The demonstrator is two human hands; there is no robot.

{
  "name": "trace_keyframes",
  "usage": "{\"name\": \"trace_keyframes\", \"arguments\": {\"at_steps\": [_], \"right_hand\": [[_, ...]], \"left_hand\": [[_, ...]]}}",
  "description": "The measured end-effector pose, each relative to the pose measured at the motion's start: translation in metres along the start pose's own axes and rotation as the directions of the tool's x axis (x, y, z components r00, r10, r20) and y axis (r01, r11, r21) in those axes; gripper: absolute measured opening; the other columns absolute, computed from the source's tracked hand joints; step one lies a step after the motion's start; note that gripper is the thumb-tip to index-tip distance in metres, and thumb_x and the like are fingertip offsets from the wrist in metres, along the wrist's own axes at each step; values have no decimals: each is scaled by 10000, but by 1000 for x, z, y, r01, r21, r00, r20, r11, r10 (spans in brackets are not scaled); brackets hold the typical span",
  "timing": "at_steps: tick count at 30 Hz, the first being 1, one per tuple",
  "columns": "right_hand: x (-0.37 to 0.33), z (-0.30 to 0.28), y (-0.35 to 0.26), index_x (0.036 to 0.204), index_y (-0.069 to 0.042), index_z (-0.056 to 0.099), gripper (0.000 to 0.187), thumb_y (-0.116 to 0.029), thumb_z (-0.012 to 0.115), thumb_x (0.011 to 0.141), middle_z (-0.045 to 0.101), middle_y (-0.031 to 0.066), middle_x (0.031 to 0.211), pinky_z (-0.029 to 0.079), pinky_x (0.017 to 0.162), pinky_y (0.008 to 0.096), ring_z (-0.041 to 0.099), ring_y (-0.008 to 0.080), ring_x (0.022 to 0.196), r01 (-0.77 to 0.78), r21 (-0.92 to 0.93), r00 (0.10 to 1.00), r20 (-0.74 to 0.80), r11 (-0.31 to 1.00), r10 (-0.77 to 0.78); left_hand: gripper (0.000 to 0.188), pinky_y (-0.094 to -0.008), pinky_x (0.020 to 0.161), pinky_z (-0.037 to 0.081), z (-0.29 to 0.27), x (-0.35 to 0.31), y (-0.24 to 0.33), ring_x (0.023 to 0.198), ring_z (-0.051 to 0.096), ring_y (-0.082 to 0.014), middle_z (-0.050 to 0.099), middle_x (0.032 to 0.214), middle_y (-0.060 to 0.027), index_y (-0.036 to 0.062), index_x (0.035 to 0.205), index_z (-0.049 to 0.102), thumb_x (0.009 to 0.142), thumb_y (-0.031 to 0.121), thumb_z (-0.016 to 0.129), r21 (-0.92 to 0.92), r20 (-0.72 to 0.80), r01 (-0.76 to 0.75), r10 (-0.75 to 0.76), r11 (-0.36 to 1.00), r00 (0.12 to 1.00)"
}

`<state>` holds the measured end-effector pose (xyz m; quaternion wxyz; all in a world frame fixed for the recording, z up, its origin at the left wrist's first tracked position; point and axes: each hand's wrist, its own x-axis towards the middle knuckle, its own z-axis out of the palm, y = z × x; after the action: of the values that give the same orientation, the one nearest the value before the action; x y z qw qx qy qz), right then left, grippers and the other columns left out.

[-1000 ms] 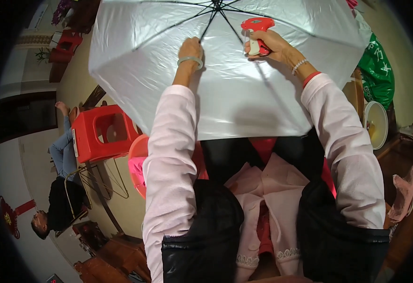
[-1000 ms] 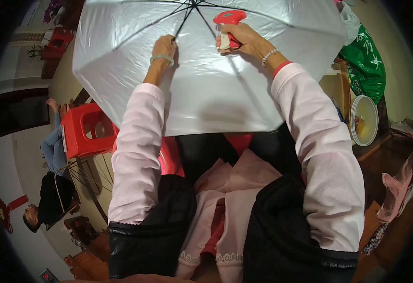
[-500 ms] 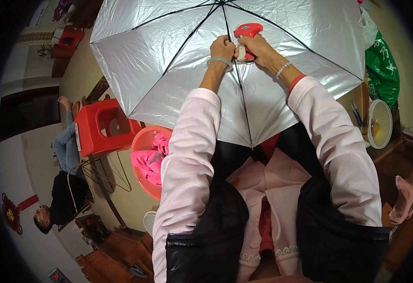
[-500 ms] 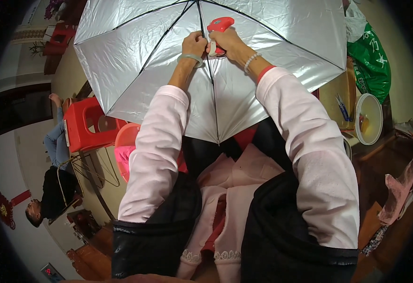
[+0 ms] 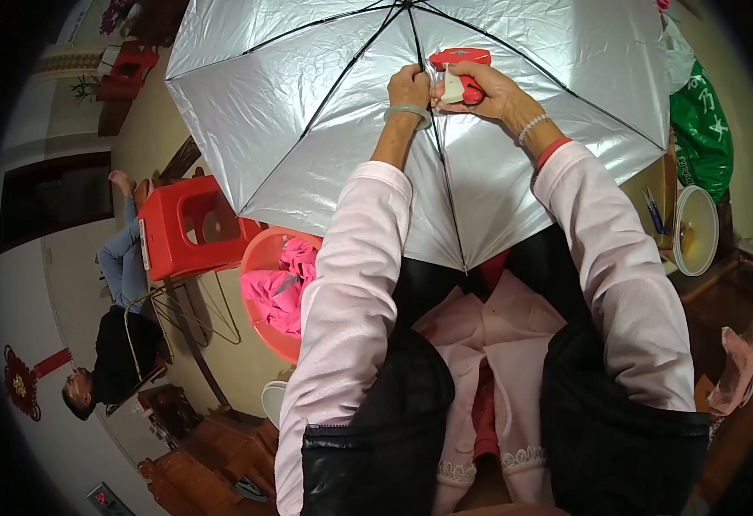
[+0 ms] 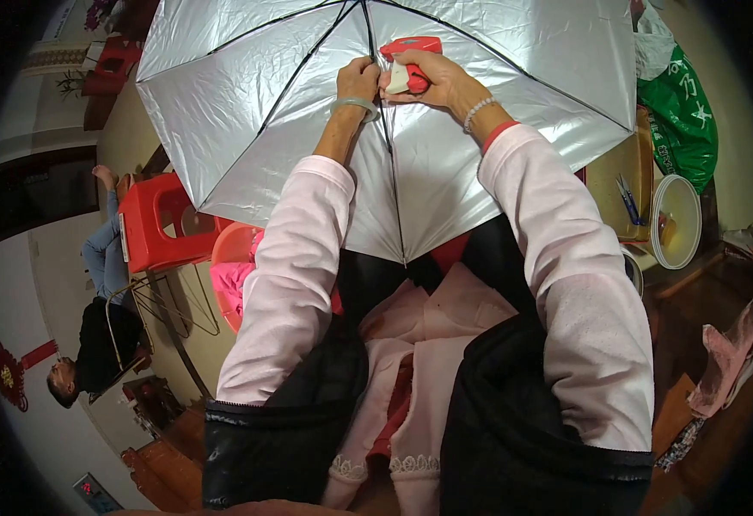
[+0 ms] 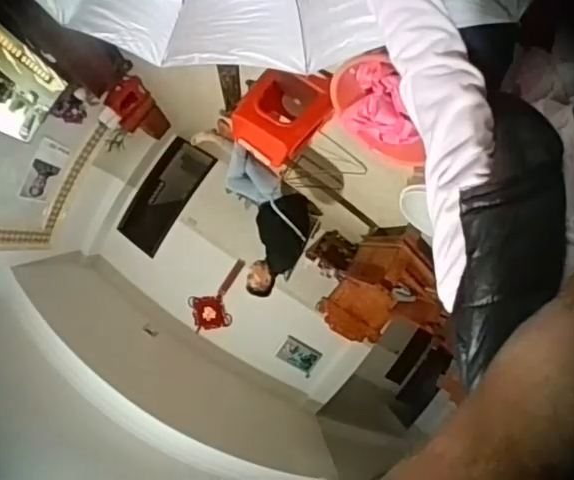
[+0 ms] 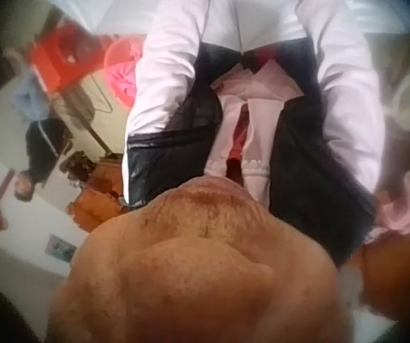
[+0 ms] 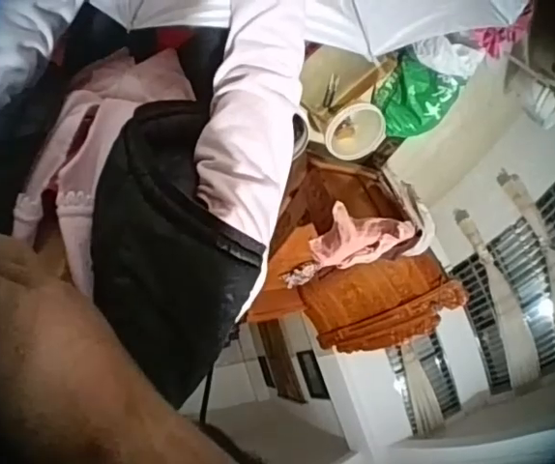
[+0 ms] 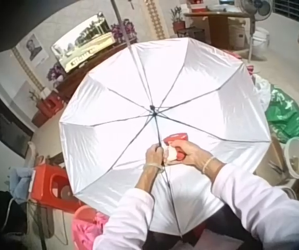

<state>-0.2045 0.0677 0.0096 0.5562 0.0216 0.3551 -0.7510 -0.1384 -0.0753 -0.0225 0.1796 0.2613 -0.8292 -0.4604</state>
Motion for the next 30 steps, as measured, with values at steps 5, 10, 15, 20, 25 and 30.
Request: {"name": "trace_keyframes", "arguments": {"at_steps": [5,10,15,20,25,30], "right_hand": [[3,-2,-2,960,0,494,229,-137,553,786,598,162,837,532,702,393,610,274,773,-25,2,999,24,1000,25],[9,-6,-4,953,-4,498,227,-138,557,780,599,160,836,533,704,396,612,269,757,-38,-14,999,34,999,39],[8,-1,-9,946,-9,501,225,-138,557,770,604,148,829,537,693,401,616,254,740,-75,-111,997,2,991,75],[11,0,-7,795,-50,506,83,-113,543,756,562,55,629,459,475,287,551,147,531,-55,-161,998,-3,985,55],[19,-14,-13,748,-56,482,68,-116,497,776,512,68,555,424,445,252,533,180,543,-65,-244,990,104,968,93],[10,-8,-3,962,-16,485,190,-93,516,791,581,129,731,511,531,381,588,233,611,13,-232,1000,4,973,-12]], "left_hand": [[298,-359,713,468,-1,0,-3,767,611,-320,616,817,-227,-21,915,619,722,173,500,44,12,-52,51,998,999],[296,-353,705,471,-2,1,-4,761,614,-308,616,820,-227,-20,923,618,726,168,502,65,8,-82,81,995,997],[296,-343,696,473,-7,-4,1,752,615,-301,619,815,-221,-29,923,615,727,168,513,-18,81,-16,17,1000,997],[289,-324,610,479,-7,-3,3,639,615,-247,621,715,-181,-55,908,607,735,156,509,-81,111,-4,13,997,994],[286,-307,540,476,-3,-3,0,542,597,-198,608,642,-148,-68,896,603,735,142,497,-194,153,100,-70,976,986],[267,-347,622,479,3,-3,4,646,613,-253,614,703,-182,-60,873,606,730,140,500,5,60,-68,68,998,996]]}}
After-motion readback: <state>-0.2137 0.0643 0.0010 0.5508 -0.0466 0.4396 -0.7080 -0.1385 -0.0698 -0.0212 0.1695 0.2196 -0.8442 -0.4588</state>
